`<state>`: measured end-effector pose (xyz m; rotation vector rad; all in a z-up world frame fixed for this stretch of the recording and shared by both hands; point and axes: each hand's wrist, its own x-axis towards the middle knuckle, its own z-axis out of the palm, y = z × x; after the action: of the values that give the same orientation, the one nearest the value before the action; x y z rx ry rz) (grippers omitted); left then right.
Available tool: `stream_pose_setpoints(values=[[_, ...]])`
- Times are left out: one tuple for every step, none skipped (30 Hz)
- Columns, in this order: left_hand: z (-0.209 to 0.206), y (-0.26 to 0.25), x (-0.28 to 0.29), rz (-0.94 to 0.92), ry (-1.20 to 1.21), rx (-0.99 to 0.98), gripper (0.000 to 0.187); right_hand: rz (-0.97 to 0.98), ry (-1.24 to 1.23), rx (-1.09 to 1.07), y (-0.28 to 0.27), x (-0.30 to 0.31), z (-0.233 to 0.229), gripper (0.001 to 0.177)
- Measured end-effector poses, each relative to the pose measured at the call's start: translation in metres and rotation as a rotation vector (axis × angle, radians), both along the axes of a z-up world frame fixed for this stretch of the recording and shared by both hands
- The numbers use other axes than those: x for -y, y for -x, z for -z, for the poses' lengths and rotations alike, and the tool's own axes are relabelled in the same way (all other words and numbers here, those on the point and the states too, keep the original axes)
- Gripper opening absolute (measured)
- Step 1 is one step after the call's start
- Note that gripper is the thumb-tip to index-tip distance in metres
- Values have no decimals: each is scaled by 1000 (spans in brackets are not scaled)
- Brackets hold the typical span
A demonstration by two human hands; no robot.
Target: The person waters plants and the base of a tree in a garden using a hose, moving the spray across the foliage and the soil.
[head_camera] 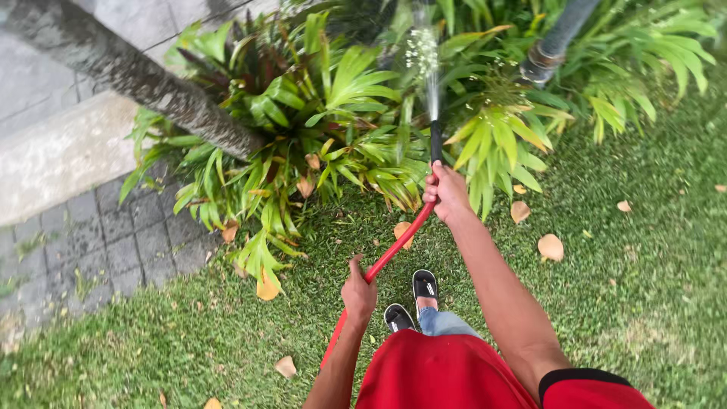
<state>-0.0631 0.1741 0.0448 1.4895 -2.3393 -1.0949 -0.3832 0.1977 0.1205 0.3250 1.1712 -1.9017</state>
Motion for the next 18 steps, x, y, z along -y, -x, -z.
stream_pose_setpoints(values=[[4, -4, 0, 22, 0, 0, 44, 11, -4, -4, 1, -8, -1, 20], [10, -7, 0, 8, 51, -56, 49, 34, -4, -4, 6, -18, -3, 20], [15, -17, 2, -11, 106, -101, 55, 57, 5, -30, 9, -25, -5, 19], [20, -29, -5, 7, 109, -91, 55, 80, 13, -56, 8, -35, -7, 19], [28, -29, -10, 46, 221, -93, 40, 105, 29, -66, 10, -45, -10, 19], [34, -28, -13, 84, 334, -97, 26, 117, -3, -53, 9, -57, -13, 18], [39, -27, -16, 100, 346, -106, 26, 121, -39, -36, 8, -65, -14, 18], [42, -26, -18, 119, 324, -135, 25, 138, -27, -42, 12, -70, -15, 18], [46, -28, -24, 143, 291, -161, 24, 154, -43, -36, 12, -80, -12, 19], [50, -29, -26, 163, 292, -166, 24, 170, -58, -30, 13, -88, -7, 21], [52, -28, -30, 139, 218, -30, 22, 188, -63, -32, 15, -95, -1, 21], [54, -24, -34, 116, 147, 106, 20, 197, -35, -33, 16, -100, 7, 22], [54, -27, -39, 129, 138, 107, 20, 201, -13, -31, 16, -108, 17, 22], [52, -32, -39, 151, 110, 22, 29, 213, -23, -29, 17, -116, 27, 22], [47, -36, -37, 166, 86, -64, 38, 157, -32, 17, 19, -118, 39, 22], [41, -37, -37, 173, 80, -64, 38, 101, -40, 63, 24, -121, 51, 22], [32, -41, -40, 162, 89, -88, 44, 105, -48, 71, 26, -123, 66, 22], [22, -45, -44, 150, 97, -112, 50, 40, -35, 106, 27, -123, 79, 22]])
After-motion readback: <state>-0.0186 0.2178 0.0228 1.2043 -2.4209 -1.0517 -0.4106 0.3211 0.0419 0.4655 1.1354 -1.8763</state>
